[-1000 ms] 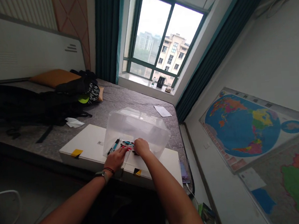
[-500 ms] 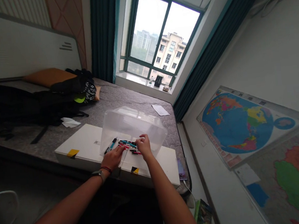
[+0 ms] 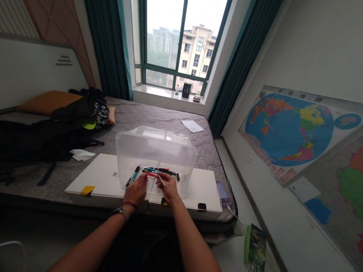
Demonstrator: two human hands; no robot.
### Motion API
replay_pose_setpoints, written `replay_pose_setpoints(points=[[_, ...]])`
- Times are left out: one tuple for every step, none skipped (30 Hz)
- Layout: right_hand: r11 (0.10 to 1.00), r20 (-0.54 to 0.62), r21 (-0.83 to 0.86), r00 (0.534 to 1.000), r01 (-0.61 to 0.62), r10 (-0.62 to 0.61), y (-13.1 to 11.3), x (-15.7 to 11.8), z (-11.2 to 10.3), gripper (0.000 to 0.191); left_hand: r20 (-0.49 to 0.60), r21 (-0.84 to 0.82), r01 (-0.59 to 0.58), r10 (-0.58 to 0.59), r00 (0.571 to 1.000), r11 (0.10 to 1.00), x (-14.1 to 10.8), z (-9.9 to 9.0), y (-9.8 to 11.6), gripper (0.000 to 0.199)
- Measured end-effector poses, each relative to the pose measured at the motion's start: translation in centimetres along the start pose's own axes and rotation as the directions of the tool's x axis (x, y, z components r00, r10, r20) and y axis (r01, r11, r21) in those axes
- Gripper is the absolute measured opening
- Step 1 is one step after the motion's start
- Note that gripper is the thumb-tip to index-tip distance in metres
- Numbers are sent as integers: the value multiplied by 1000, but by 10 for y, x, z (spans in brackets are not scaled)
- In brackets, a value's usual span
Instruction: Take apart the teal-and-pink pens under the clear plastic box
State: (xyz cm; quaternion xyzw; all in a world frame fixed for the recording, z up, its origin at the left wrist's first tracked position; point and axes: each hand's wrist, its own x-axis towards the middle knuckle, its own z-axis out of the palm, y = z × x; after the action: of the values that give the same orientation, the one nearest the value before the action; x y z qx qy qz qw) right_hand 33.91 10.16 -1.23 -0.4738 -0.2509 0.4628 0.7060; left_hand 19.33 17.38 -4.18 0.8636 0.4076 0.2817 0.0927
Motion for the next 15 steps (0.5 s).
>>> replay_pose_setpoints(points=[[1000,20,-16,1000,-3,3,0,-1,0,35,8,8,12,-12,1000,1000,0,-1,0,41],[1000,37,-30,999,-3,4,0,-2,0,35,14,18,25,-25,1000,1000,0,-2,1,41],[999,49,-43,999,0,2,1,-2,0,34,20,27,35,-36,999,999,0,-2,1,41],[999,55,-52,998,6,-3,1,-2,0,34,23,34,42,-43,999,999,0,-3,2,41],[998,56,-61,998,14,-11,2,-2,0,33,26,39,45,-46,999,998,0,-4,2,41],[997,56,-70,998,21,-18,2,-2,0,33,27,41,46,-47,999,998,0,-4,3,41],[997,55,-79,998,27,-23,3,-2,0,34,27,43,44,-45,999,998,0,-5,3,42],[996,54,-85,998,30,-26,3,-2,0,34,27,46,40,-42,999,998,0,-5,3,42],[996,54,-88,998,31,-26,4,-2,0,34,26,49,36,-37,999,998,0,-5,4,42],[996,53,-86,998,28,-23,4,-2,0,34,25,54,31,-32,999,998,0,-6,4,42],[996,51,-82,999,23,-18,3,-2,0,34,22,58,26,-27,999,998,0,-5,4,42],[997,49,-76,999,17,-13,3,-2,0,34,18,61,20,-21,1000,998,0,-5,4,42],[997,48,-71,999,12,-9,3,-2,0,35,13,62,14,-15,1000,998,0,-5,4,42],[998,47,-69,999,8,-5,2,-3,0,36,8,62,8,-8,1000,998,0,-5,4,42],[998,48,-70,999,6,-3,1,-3,0,36,3,60,1,-1,1000,998,0,-5,4,41]])
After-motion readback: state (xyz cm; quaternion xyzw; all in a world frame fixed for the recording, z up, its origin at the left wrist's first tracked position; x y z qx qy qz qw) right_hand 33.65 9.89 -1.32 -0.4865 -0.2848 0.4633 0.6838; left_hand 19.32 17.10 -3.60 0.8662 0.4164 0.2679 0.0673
